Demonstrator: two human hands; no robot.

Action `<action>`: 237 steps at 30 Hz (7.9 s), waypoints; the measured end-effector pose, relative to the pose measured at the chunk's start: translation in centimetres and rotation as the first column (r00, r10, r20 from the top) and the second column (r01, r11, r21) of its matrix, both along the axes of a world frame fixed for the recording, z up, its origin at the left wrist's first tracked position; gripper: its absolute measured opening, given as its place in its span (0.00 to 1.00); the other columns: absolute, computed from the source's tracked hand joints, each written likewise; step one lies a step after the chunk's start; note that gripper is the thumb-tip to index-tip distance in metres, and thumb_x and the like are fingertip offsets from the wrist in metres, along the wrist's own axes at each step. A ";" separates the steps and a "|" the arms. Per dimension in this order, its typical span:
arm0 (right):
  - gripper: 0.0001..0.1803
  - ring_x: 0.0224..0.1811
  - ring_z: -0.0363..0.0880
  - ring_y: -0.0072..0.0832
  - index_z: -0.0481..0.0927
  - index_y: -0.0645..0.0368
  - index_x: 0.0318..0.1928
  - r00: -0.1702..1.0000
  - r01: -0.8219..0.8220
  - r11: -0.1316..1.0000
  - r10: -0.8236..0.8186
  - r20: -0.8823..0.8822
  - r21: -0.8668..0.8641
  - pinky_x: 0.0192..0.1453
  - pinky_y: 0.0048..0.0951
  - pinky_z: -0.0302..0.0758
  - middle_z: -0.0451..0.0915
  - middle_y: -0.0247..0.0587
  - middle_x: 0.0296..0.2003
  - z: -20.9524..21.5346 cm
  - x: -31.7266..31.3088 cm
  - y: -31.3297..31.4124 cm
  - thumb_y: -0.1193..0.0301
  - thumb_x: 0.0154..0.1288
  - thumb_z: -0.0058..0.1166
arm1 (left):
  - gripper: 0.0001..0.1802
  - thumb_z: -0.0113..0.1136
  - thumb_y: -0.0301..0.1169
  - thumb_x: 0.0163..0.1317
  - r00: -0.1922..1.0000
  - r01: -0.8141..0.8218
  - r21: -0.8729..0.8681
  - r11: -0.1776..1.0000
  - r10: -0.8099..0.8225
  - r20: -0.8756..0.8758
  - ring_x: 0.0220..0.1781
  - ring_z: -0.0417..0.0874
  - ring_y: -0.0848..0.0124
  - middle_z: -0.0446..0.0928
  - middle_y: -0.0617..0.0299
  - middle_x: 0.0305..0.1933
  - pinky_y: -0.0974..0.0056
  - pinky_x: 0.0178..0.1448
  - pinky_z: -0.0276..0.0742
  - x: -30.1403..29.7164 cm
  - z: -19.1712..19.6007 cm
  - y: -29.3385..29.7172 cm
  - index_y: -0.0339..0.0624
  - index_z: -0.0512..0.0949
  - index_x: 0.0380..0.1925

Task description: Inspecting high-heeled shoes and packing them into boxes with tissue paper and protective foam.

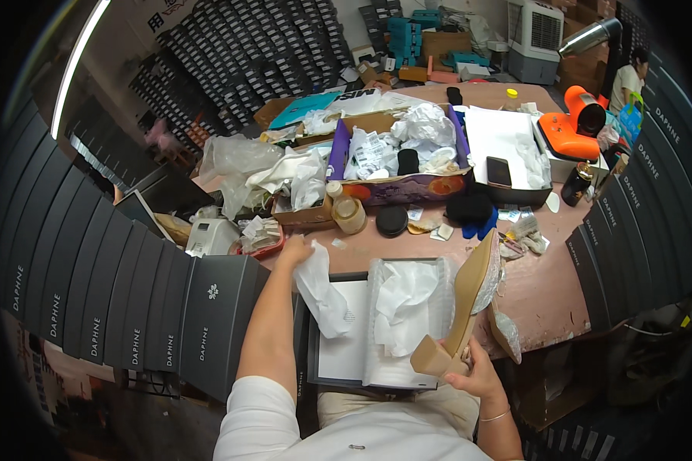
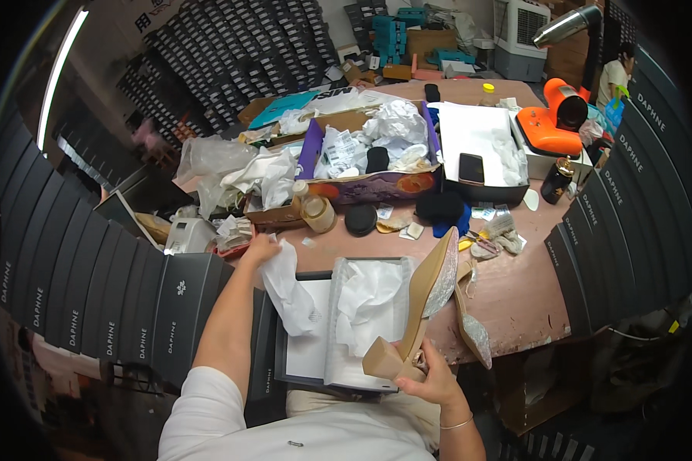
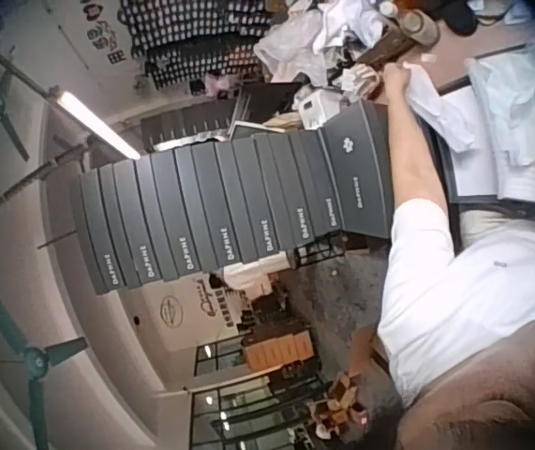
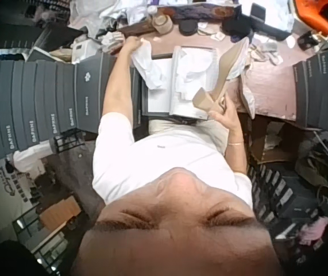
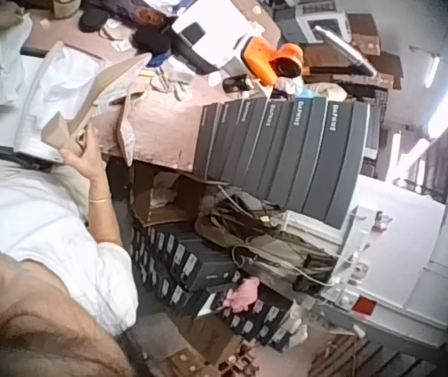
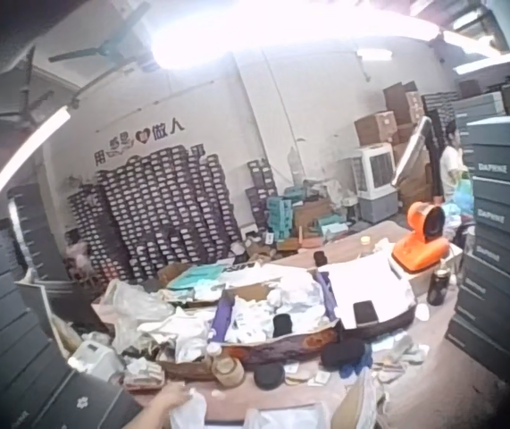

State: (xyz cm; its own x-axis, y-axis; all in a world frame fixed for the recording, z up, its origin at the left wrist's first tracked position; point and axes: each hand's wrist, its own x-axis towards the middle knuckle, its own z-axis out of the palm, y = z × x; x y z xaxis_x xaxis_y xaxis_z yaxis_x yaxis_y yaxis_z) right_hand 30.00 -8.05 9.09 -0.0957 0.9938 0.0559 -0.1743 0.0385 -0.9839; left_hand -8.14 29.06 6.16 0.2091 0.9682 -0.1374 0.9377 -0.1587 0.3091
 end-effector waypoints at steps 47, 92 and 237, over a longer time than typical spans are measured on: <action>0.57 0.55 0.76 0.33 0.51 0.64 0.70 0.654 -0.492 0.834 0.165 -0.738 -0.250 0.56 0.36 0.78 0.71 0.45 0.56 -4.2 -2.9 -4.3 0.59 0.42 0.69 | 0.20 0.54 0.18 0.62 -0.057 -0.187 0.002 0.982 -0.012 0.998 0.43 0.81 0.68 0.78 0.59 0.44 0.66 0.48 0.77 12.3 4.5 -29.2 0.40 0.72 0.55; 0.37 0.61 0.68 0.31 0.59 0.65 0.64 0.998 -0.037 0.998 0.033 -0.059 -0.059 0.64 0.31 0.67 0.68 0.46 0.57 -0.1 -9.5 -0.3 0.70 0.57 0.62 | 0.16 0.65 0.29 0.57 0.604 0.135 0.577 0.806 -0.529 0.597 0.59 0.74 0.53 0.77 0.53 0.53 0.47 0.70 0.57 10.7 6.0 -34.5 0.40 0.80 0.46; 0.14 0.19 0.75 0.28 0.83 0.59 0.42 0.567 0.128 0.865 -0.466 0.679 0.486 0.24 0.27 0.72 0.77 0.39 0.26 6.3 -4.6 0.5 0.70 0.55 0.67 | 0.19 0.57 0.23 0.66 -0.289 0.191 -0.424 0.885 0.464 0.838 0.54 0.74 0.75 0.72 0.65 0.53 0.67 0.60 0.72 17.2 4.4 -35.2 0.42 0.66 0.55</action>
State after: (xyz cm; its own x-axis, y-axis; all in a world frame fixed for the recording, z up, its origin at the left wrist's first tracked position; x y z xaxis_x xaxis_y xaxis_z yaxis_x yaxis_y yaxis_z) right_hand 25.36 -7.59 15.38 0.0275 0.8934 0.4485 0.7064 0.3001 -0.6411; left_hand 9.06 -6.18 10.52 0.2532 0.9489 -0.1884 -0.5911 0.3059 0.7464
